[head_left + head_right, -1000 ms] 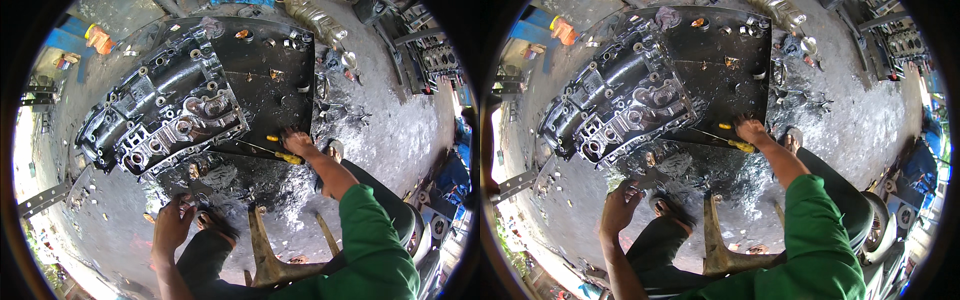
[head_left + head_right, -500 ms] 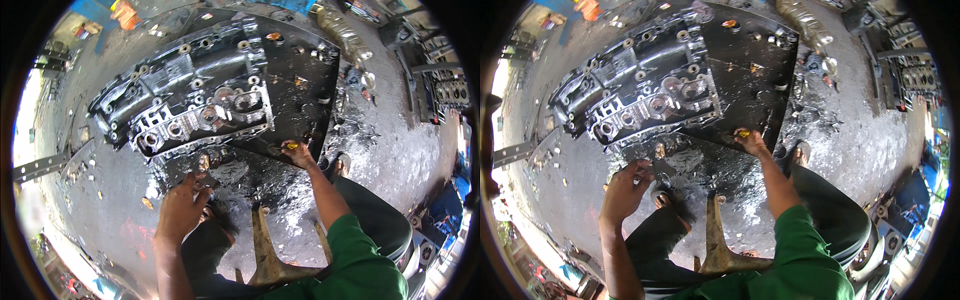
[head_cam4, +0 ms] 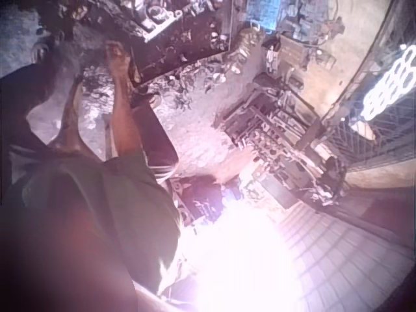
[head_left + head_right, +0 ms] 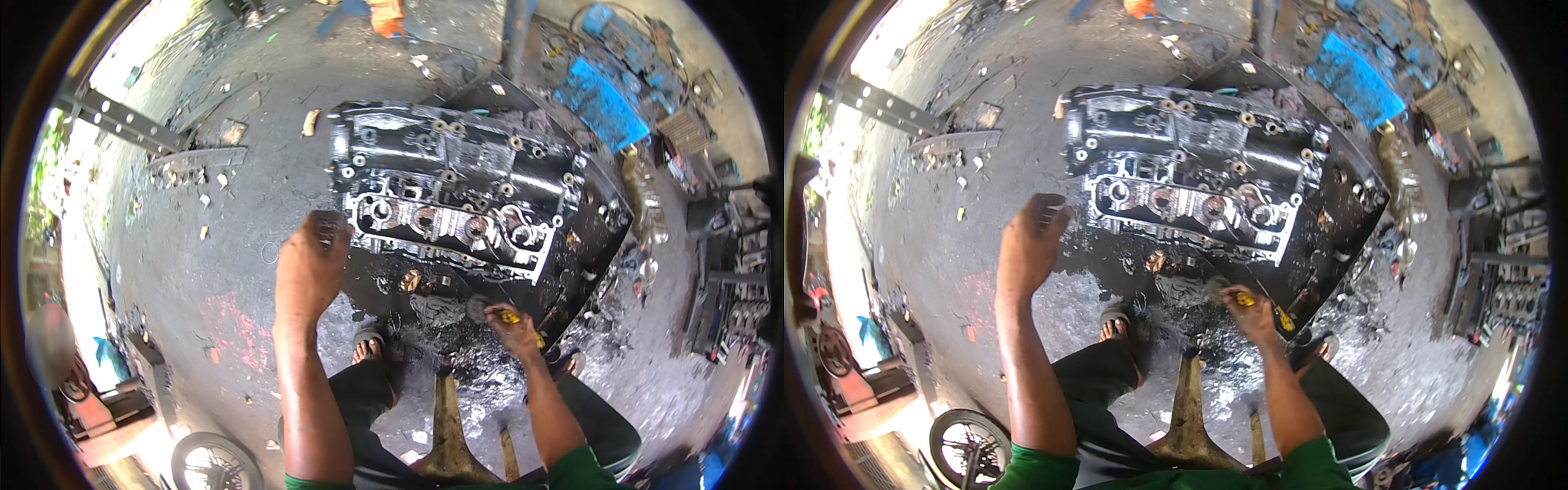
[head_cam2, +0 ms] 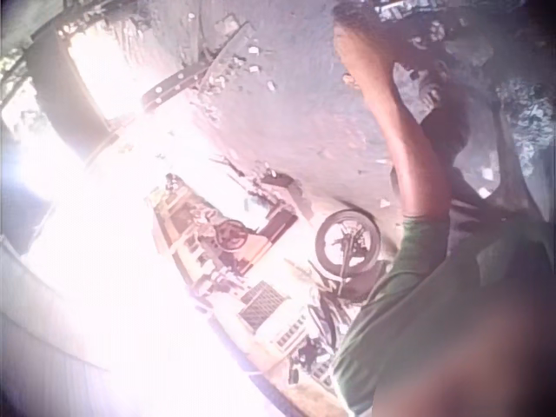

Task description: The person uses a yellow-handled screwdriver to scrape and clean the surface of a disassembled engine block resting on a stand. They repeatedly scrape various areas, occasionally wiping away residue with their fingers.

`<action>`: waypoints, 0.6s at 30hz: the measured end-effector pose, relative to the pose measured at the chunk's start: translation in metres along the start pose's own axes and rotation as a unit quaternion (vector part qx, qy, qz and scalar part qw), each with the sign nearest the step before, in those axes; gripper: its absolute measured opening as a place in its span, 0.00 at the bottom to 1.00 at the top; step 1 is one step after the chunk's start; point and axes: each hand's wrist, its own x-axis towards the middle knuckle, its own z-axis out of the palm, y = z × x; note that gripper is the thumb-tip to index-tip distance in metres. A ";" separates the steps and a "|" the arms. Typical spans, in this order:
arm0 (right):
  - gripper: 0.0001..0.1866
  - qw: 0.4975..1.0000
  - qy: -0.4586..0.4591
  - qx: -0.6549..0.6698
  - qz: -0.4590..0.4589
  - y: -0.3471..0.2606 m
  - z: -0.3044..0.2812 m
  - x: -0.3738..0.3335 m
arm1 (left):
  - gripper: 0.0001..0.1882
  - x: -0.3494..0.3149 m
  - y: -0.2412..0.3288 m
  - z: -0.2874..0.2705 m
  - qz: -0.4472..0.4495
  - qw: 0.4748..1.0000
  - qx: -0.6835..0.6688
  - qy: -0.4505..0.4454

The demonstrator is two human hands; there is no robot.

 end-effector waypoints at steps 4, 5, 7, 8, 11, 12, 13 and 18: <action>0.07 0.983 0.026 0.150 -0.104 -0.143 0.054 0.039 | 0.19 -0.010 -0.029 -0.058 -0.073 0.989 -0.099 0.078; 0.07 0.973 0.028 0.197 -0.120 -0.176 0.071 0.061 | 0.19 -0.012 -0.038 -0.070 -0.056 0.984 -0.125 0.113; 0.07 0.959 0.046 0.136 -0.243 -0.227 0.098 0.103 | 0.20 -0.015 -0.057 -0.086 -0.097 0.982 -0.105 0.125; 0.08 0.950 0.048 0.092 -0.293 -0.245 0.111 0.123 | 0.20 -0.016 -0.067 -0.091 -0.115 0.980 -0.098 0.131; 0.06 0.912 0.114 -0.012 -0.395 -0.266 0.132 0.157 | 0.20 -0.017 -0.093 -0.102 -0.142 0.973 -0.144 0.110; 0.06 0.902 0.130 -0.030 -0.410 -0.265 0.134 0.161 | 0.20 -0.015 -0.101 -0.106 -0.146 0.970 -0.157 0.118; 0.05 0.886 0.134 -0.054 -0.440 -0.261 0.135 0.162 | 0.20 -0.015 -0.108 -0.108 -0.153 0.965 -0.175 0.123; 0.04 0.885 0.184 -0.041 -0.425 -0.244 0.150 0.158 | 0.20 -0.015 -0.127 -0.114 -0.169 0.945 -0.257 0.110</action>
